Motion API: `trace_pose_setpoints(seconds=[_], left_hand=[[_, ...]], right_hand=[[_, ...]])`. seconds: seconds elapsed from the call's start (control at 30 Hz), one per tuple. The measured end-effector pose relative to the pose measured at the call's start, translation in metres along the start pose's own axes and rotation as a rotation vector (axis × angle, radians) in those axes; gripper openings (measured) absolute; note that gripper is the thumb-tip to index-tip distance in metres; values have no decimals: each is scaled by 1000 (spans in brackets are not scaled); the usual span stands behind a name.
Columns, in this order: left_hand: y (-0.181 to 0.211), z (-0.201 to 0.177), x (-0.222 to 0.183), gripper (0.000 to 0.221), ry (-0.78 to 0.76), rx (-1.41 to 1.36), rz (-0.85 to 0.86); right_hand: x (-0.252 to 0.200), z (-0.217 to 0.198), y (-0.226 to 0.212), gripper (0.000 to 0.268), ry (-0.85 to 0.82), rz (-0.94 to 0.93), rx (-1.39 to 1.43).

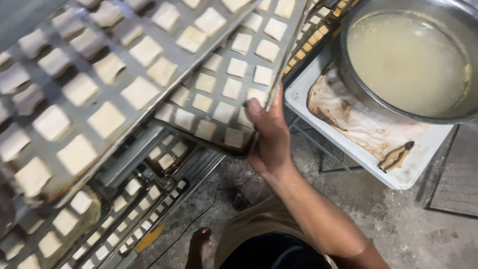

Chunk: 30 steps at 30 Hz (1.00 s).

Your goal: The person dips pieces of dough into a large bowl of liquid and then arranges them onto a metal baking tray, before placing the full tray onto a large cooling rack.

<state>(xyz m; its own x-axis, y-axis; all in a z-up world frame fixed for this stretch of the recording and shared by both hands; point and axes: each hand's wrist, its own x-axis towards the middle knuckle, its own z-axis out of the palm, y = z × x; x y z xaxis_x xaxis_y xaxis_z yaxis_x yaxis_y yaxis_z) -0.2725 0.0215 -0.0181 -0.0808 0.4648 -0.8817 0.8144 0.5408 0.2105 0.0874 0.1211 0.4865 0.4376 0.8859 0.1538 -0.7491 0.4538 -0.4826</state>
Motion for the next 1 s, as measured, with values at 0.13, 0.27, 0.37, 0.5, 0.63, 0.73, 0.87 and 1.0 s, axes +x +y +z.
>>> trace_pose_setpoints(seconds=[0.13,0.27,0.37,0.5,0.63,0.73,0.87,1.0], left_hand=[[25,1,8,44,37,231,135],[70,10,15,44,27,366,167],[113,34,25,46,65,388,250],[190,79,3,61,87,362,293],[249,133,23,61,105,383,353],[287,152,-7,26,404,1262,1291],[395,168,-90,34,45,199,457],[497,180,-120,39,32,303,658]], right_hand=[[-6,-29,-55,91,138,-41,-31],[-23,-92,-116,89,78,-98,81],[-35,-142,-172,67,7,-162,83],[-63,-211,-246,60,260,-271,-56],[-83,-251,-316,64,148,-307,-39],[-99,-274,-364,76,245,-416,-158],[-132,-318,-421,83,204,-519,-318],[-172,-357,-444,89,369,-623,-462]])
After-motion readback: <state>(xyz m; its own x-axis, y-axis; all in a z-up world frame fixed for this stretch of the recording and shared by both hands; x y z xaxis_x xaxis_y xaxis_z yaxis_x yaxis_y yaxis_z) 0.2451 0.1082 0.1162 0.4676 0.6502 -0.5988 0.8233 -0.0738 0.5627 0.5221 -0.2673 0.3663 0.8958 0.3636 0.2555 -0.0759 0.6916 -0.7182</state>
